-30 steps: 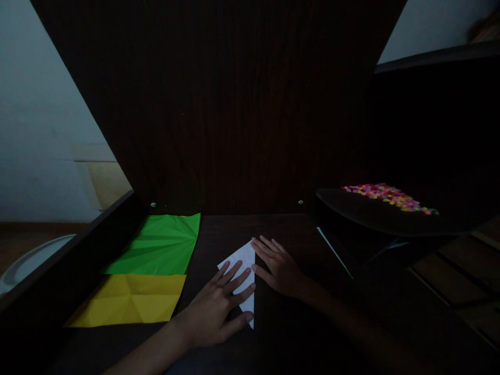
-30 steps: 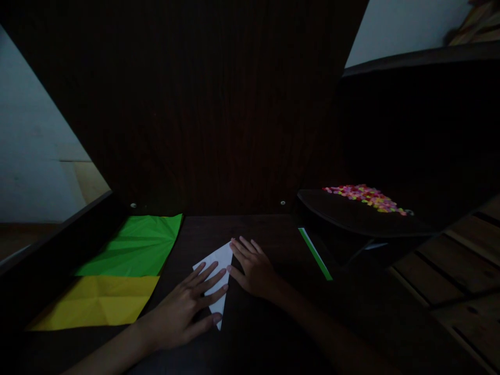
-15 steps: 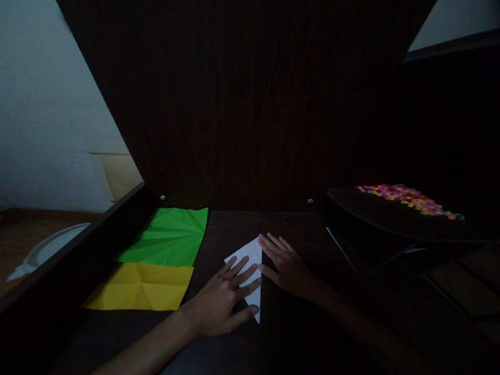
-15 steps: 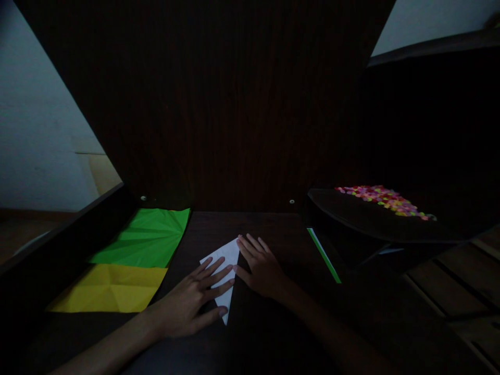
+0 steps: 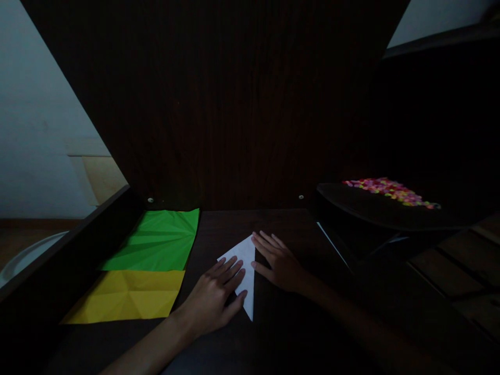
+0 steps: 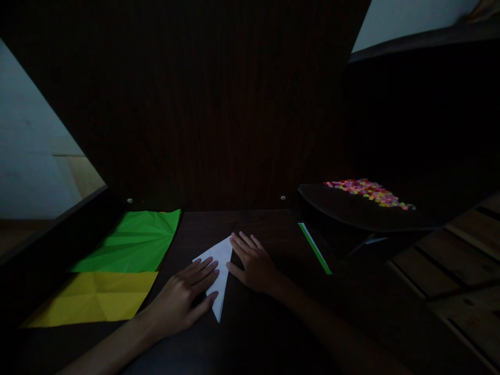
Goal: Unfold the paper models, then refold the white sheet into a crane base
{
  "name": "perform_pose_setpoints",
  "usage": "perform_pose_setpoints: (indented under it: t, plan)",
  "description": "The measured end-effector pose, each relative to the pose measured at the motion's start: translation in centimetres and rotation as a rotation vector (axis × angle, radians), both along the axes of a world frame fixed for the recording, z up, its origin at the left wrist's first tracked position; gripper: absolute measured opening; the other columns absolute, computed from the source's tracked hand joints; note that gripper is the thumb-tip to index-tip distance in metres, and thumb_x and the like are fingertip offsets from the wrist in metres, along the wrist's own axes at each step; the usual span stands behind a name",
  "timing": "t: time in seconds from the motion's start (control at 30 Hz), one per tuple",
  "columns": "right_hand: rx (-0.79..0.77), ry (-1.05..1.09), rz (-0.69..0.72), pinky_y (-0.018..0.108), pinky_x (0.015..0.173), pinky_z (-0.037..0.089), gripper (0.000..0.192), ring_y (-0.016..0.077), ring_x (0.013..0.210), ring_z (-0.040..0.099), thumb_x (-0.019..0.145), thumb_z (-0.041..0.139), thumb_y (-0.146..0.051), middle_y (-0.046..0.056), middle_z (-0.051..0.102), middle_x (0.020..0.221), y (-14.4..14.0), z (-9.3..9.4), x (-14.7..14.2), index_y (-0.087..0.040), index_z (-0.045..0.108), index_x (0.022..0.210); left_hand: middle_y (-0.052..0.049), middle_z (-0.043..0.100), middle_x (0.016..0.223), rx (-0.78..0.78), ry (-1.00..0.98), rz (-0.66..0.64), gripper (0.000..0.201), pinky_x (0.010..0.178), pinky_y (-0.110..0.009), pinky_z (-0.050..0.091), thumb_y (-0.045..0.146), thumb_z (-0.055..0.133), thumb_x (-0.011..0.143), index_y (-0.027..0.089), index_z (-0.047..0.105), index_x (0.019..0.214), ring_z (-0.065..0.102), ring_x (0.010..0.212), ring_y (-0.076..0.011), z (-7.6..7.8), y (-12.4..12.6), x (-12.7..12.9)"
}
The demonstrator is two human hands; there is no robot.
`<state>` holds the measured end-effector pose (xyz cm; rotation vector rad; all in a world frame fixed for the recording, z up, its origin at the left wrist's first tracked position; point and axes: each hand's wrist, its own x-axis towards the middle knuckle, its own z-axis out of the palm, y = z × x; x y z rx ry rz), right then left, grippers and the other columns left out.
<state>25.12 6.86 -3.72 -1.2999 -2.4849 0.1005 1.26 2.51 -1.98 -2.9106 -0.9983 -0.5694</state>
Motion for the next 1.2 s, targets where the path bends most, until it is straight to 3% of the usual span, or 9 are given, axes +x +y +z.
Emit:
perform_pose_setpoints:
  t: [0.7,1.2]
  plan:
    - [-0.01,0.011,-0.015,0.051,0.117,0.028,0.063,0.0283,0.144,0.028,0.095,0.048,-0.044,0.01,0.035,0.154,0.09,-0.25,0.06,-0.017,0.033,0.15,-0.011,0.053,0.143,-0.096,0.037,0.013,0.042,0.11,-0.048,0.042,0.03,0.049,0.097,0.016,0.054,0.136,0.045,0.135,-0.0273,0.24,0.1,-0.11]
    - [-0.002,0.007,-0.02,0.052,0.117,0.029,0.067,0.0281,0.145,0.027,0.095,0.049,-0.043,0.006,0.032,0.156,0.11,-0.43,0.11,-0.023,0.024,0.153,-0.011,0.055,0.141,-0.104,-0.078,0.009,0.041,0.108,-0.05,0.044,0.028,0.052,0.095,0.019,0.055,0.135,0.047,0.134,-0.028,0.06,0.13,-0.17]
